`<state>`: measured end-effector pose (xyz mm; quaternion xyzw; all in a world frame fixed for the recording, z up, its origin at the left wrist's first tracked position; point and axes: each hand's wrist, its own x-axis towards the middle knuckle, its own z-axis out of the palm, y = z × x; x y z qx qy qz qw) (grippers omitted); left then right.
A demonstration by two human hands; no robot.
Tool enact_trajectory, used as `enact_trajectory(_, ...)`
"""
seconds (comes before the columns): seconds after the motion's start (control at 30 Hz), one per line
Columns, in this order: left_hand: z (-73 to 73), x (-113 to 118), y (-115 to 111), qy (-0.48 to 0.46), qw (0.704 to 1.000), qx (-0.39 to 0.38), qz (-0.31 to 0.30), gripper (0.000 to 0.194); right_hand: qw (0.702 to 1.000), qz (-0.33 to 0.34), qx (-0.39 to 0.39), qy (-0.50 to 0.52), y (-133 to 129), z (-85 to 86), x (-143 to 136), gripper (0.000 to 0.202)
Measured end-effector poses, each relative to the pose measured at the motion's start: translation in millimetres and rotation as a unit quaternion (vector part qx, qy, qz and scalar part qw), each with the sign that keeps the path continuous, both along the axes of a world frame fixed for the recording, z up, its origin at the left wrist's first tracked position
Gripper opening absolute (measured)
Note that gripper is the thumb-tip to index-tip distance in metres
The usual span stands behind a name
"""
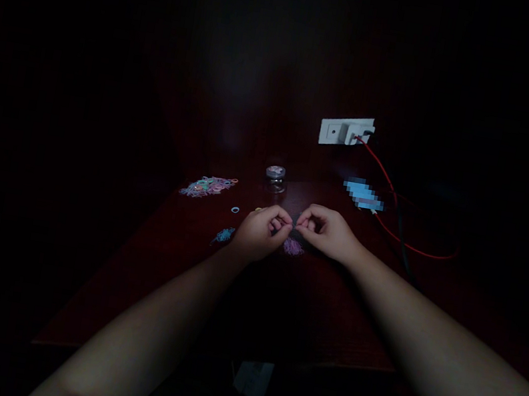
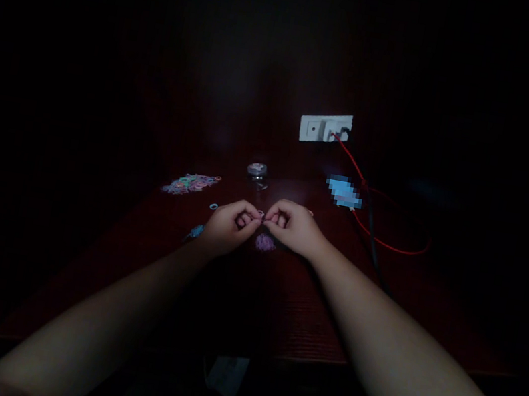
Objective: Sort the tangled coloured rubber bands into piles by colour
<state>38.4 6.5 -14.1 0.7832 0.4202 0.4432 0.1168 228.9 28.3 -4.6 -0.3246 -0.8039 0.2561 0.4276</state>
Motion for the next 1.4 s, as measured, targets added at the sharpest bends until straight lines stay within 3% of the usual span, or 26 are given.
enact_trajectory(0.27,-0.7,0.0,1.0,-0.001,1.000,0.000,-0.002,0.010,0.999,0.029,-0.019,-0.002,-2.0,1.2,-2.3,0.014)
enact_trajectory(1.4,-0.6,0.5,1.7,-0.017,1.000,-0.002,-0.025,0.024,0.998,0.027,-0.054,0.016,1.1,-2.2,-1.9,0.022)
